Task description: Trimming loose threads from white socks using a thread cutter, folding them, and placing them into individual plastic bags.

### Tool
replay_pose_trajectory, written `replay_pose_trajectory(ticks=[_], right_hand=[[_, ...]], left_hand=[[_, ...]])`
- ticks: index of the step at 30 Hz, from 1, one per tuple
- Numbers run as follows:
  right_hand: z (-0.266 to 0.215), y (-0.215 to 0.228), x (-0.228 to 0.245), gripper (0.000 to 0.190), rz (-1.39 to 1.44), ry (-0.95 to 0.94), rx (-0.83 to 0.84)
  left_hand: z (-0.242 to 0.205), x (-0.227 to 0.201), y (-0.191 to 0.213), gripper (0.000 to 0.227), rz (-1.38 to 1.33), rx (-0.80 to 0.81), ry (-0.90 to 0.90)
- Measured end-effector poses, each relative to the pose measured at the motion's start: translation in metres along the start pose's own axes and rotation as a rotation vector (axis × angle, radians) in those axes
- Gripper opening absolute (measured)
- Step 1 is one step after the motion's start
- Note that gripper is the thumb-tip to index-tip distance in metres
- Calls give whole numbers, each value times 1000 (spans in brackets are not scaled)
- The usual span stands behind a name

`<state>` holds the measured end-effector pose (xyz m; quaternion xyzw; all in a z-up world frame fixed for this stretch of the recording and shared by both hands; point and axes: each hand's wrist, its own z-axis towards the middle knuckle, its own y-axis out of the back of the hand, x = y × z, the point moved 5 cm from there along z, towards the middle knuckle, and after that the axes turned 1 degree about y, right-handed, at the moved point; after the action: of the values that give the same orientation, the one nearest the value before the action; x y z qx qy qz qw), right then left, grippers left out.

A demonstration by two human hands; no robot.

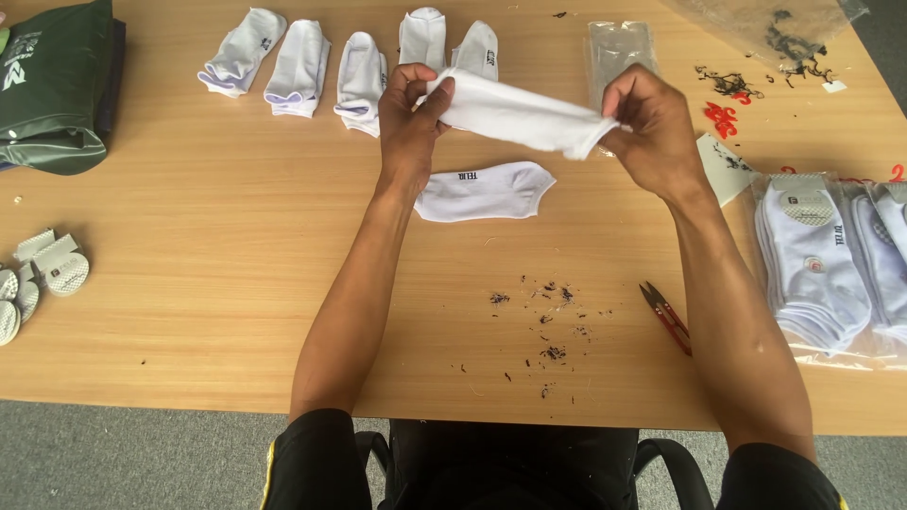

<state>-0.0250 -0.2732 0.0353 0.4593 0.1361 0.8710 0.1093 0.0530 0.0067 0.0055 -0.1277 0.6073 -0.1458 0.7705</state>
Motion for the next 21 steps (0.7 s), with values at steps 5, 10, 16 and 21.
replay_pose_trajectory(ticks=[5, 10, 16, 21], right_hand=[[-21, -25, 13, 28, -233, -117, 297], [-25, -32, 27, 26, -305, 77, 350], [-15, -38, 38, 25, 15, -44, 247], [-12, -53, 48, 38, 266, -198, 80]], left_hand=[[3, -5, -4, 20, -48, 93, -127], [8, -16, 4, 27, -240, -39, -105], [-19, -48, -32, 14, -90, 280, -243], [-58, -63, -68, 42, 299, 474, -139]])
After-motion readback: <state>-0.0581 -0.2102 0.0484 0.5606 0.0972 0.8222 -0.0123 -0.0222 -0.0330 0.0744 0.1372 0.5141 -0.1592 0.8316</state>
